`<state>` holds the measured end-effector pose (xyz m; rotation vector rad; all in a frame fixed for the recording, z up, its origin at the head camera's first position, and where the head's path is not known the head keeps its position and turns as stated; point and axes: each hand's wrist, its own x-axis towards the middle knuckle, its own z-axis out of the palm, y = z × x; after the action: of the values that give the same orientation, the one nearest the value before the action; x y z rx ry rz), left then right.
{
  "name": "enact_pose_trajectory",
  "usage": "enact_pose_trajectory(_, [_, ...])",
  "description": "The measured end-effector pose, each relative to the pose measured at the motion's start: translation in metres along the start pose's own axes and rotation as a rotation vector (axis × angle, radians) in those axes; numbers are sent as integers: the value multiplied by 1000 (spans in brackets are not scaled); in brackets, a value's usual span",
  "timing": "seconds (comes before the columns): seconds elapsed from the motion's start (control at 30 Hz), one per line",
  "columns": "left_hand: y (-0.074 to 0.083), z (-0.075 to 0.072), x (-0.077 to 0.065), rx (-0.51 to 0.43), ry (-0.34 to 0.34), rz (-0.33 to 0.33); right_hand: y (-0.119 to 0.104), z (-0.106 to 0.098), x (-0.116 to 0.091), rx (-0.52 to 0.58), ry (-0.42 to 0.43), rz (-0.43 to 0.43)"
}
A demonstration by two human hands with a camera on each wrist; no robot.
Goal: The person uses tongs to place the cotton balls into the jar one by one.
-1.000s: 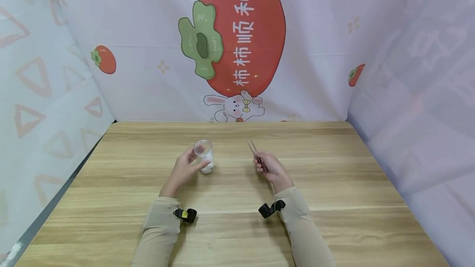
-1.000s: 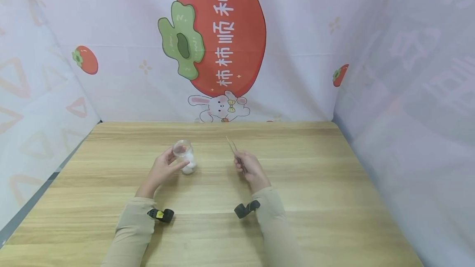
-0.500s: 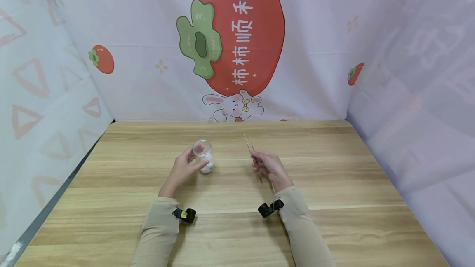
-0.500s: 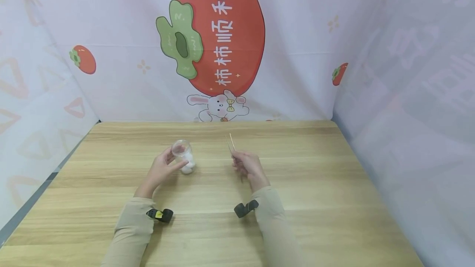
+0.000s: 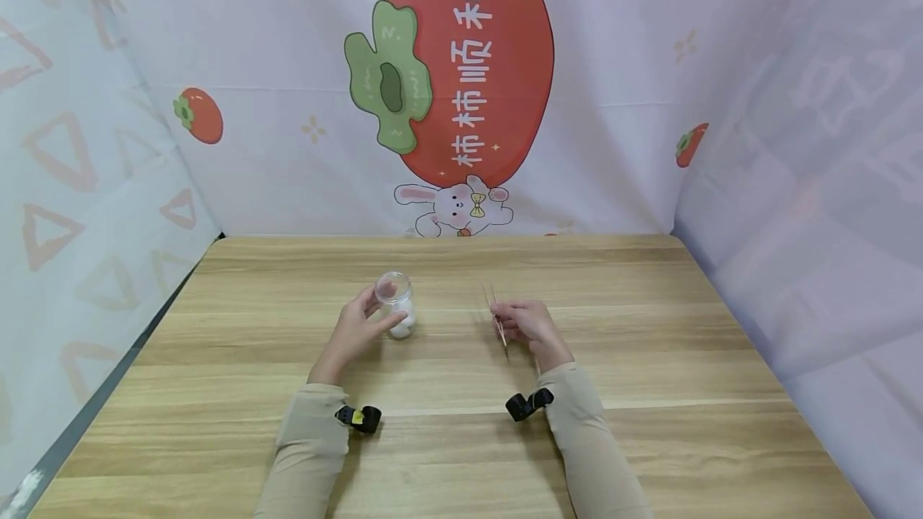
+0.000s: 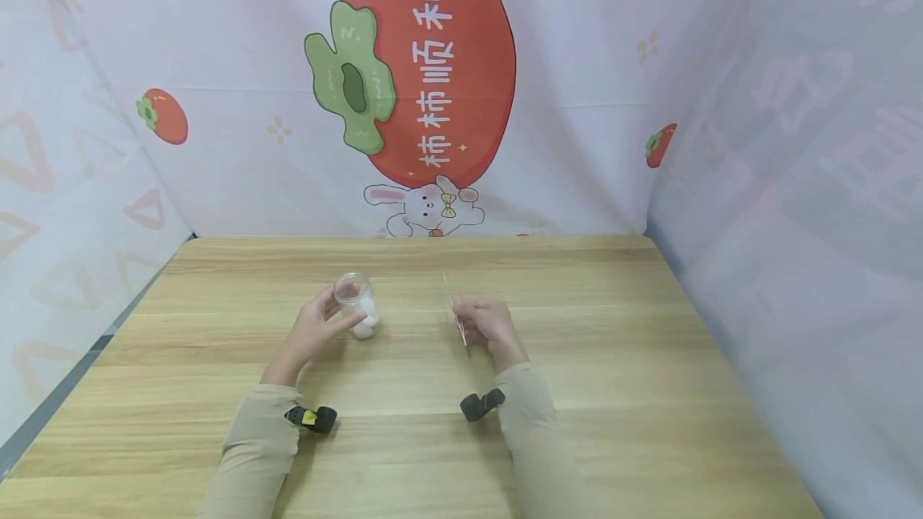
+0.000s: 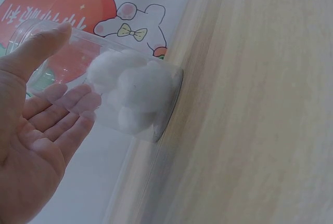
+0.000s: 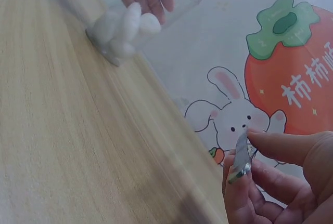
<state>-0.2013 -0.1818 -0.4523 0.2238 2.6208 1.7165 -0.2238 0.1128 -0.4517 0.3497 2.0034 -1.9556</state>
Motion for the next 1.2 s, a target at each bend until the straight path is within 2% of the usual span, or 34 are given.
enact_pose_trajectory(0.5, [1,3,1,4,5,31,4,-4,0,-158,0,-16])
enact_pose_trajectory(0.77, [4,9,1,-14,1,14,8,-3,2,-174,17,3])
enact_pose_trajectory(1.0, [28,11,-8,12,-14,-5,13,0,4,-181,59,-4])
enact_pose_trajectory(1.07, [26,12,-7,1,-14,-11,13,1,5,-182,72,-2])
enact_pose_trajectory(1.2, [11,14,-2,11,-7,4,13,3,4,-195,94,9])
